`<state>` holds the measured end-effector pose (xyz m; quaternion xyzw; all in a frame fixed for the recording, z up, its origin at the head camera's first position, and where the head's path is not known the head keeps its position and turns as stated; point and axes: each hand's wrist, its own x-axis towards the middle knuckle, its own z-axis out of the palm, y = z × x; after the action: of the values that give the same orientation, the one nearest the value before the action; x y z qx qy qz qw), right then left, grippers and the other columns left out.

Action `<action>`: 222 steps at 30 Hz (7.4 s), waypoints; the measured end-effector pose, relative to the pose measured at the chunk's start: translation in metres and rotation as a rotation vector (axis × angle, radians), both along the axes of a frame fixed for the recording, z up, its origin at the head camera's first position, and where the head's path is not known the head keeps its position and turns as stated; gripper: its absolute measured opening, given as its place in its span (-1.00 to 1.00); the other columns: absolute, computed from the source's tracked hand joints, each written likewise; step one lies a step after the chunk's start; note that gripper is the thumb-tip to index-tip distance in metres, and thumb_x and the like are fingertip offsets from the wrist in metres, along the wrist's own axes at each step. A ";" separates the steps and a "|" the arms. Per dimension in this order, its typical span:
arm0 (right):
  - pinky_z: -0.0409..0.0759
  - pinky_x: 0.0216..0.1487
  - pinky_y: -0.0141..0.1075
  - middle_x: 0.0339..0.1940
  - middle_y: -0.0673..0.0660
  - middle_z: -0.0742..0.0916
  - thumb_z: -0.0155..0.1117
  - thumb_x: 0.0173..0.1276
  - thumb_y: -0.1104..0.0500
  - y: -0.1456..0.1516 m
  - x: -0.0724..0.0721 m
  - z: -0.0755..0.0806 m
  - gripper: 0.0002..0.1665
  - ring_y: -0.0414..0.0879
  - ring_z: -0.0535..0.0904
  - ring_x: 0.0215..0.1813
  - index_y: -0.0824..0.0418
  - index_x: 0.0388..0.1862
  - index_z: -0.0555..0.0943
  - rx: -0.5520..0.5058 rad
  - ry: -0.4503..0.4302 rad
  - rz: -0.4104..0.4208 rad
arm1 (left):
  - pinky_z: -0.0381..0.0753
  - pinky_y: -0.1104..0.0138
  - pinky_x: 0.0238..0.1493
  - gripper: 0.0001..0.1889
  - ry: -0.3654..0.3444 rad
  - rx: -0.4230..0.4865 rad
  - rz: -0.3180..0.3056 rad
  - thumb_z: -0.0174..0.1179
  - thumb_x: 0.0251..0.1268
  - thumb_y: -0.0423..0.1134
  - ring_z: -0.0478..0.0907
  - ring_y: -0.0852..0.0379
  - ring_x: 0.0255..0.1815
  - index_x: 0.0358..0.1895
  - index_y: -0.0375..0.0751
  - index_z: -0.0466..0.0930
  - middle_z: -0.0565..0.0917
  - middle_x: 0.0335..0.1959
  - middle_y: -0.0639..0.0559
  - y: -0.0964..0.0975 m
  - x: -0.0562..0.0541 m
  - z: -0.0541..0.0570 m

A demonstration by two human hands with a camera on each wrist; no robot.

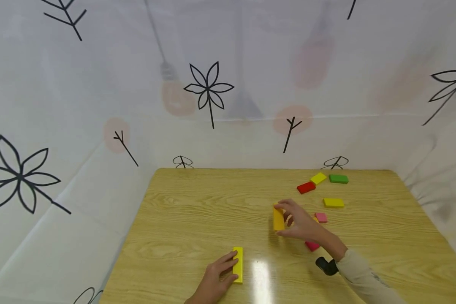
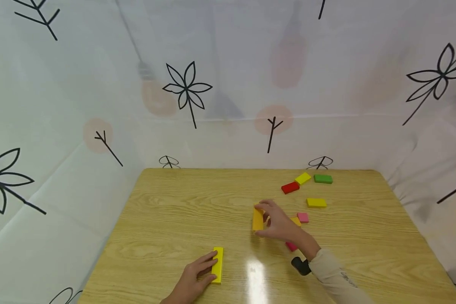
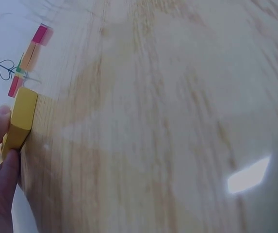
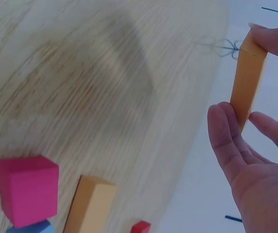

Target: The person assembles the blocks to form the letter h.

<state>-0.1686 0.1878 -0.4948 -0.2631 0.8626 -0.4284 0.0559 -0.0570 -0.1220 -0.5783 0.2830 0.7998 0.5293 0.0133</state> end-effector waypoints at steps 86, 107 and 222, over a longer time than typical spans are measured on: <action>0.50 -0.23 -0.41 0.35 0.30 0.29 0.48 0.10 -0.03 -0.106 -0.004 -0.068 -0.15 -0.18 0.45 -0.21 0.34 0.29 0.42 0.057 -0.044 0.147 | 0.55 0.32 0.02 -0.58 -0.141 0.048 0.014 0.23 0.21 -0.43 0.39 -0.23 0.23 0.12 -0.57 0.47 0.41 0.27 -0.30 -0.001 -0.001 0.012; 0.52 -0.15 -0.32 0.40 0.35 0.25 0.40 0.21 0.11 -0.102 0.003 -0.063 -0.40 -0.10 0.49 -0.13 0.31 0.20 0.52 0.067 -0.047 0.178 | 0.55 0.33 0.03 -0.60 -0.126 -0.021 0.052 0.27 0.15 -0.47 0.42 -0.23 0.21 0.08 -0.54 0.52 0.44 0.25 -0.28 0.001 -0.002 0.004; 0.38 -0.25 0.18 -0.02 0.63 0.32 0.21 0.30 -0.11 0.124 -0.035 -0.057 -0.21 0.41 0.22 -0.09 0.58 0.10 0.27 0.340 -0.054 -0.680 | 0.38 0.05 0.21 -0.54 0.080 -0.280 0.058 0.07 0.39 -0.30 0.11 -0.29 0.39 0.31 -0.36 0.35 0.19 0.42 -0.24 0.019 -0.029 -0.004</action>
<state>-0.2038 0.3119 -0.5521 0.0624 0.9577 -0.2798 -0.0239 -0.0861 -0.1034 -0.5822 0.2760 0.8736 0.4008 0.0054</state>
